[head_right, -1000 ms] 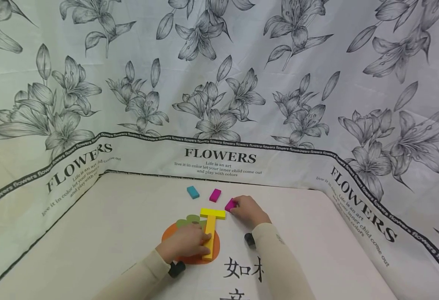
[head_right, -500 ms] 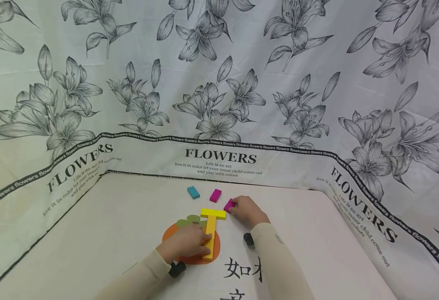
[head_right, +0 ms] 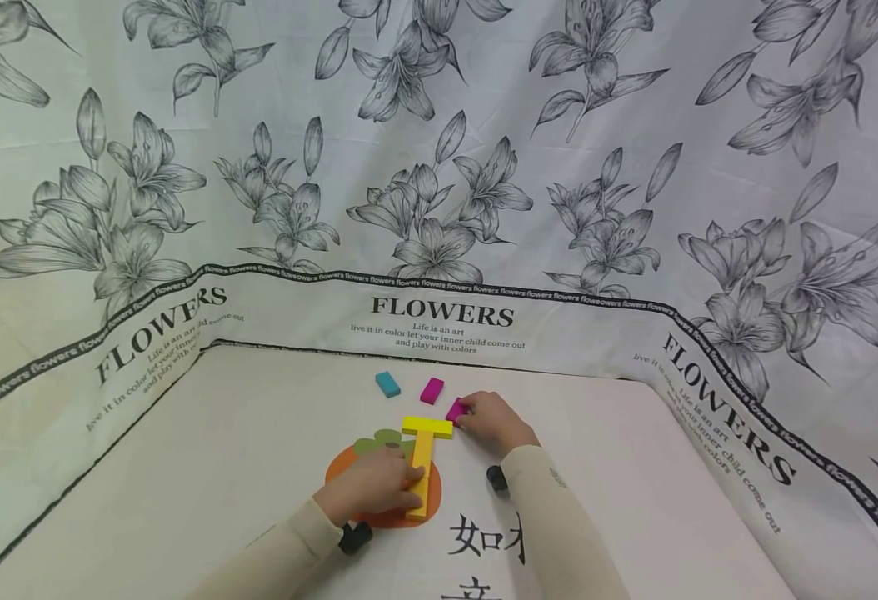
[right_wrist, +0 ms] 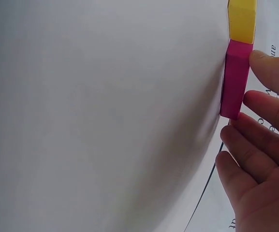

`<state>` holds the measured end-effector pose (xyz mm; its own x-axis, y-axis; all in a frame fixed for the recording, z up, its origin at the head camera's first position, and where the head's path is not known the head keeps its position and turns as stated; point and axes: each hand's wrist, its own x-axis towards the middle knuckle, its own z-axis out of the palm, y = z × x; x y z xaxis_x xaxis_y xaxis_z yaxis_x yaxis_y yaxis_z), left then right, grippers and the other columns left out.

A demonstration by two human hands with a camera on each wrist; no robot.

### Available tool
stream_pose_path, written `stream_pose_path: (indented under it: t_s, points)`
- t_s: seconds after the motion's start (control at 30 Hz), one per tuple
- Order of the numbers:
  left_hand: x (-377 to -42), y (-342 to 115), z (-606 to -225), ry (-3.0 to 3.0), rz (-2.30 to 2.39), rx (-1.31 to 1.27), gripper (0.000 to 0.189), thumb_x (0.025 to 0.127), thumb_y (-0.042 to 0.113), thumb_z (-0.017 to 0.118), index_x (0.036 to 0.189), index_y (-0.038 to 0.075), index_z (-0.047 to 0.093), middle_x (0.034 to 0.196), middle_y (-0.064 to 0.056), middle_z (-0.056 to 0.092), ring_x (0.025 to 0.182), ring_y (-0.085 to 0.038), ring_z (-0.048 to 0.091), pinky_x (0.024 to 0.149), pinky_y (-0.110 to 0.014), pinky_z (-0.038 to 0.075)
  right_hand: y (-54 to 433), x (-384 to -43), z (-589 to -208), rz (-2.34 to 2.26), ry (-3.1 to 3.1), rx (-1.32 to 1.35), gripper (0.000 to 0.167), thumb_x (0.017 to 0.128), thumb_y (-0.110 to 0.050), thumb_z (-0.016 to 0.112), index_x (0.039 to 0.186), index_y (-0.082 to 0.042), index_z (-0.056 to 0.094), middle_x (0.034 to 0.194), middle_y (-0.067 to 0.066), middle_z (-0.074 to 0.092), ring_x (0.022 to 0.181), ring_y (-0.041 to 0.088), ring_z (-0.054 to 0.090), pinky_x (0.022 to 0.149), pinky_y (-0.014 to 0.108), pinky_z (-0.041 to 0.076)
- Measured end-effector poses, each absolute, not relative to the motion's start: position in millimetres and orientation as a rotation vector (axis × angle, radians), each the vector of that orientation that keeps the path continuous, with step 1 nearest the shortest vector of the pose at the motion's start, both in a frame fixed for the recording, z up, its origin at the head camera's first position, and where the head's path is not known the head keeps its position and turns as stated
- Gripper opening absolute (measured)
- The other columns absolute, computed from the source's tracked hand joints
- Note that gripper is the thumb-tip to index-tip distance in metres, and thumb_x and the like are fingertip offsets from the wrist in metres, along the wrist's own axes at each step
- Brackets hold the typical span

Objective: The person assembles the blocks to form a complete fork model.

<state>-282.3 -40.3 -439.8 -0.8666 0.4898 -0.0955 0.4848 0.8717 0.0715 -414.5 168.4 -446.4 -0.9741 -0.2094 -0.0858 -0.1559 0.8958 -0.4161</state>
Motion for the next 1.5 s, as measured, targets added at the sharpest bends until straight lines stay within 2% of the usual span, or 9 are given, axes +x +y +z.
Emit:
stream_pose_path:
  t_s: [1.07,1.5]
  points:
    - [-280.7,-40.5,-439.4,2.923,0.144,0.717,0.043,0.085,0.050,0.068,0.122,0.029,0.068,0.068,0.004,0.043,0.071,-0.009,0.043,0.061,-0.024,0.033,169.8,-420.3,-450.1,-0.600,2.921,-0.330,0.043,0.089,-0.032,0.069,0.128,-0.015,0.063,0.131,0.008,0.061,0.126,0.031,0.052,0.106,0.053,0.039]
    - [-281.6,-40.6,-439.8,2.913,0.120,0.733,0.043,0.086,0.051,0.066,0.124,0.030,0.067,0.068,0.004,0.042,0.068,-0.009,0.043,0.059,-0.024,0.031,169.6,-417.8,-449.4,-0.651,2.909,-0.265,0.044,0.088,-0.032,0.070,0.129,-0.020,0.063,0.133,0.007,0.059,0.127,0.030,0.051,0.106,0.055,0.038]
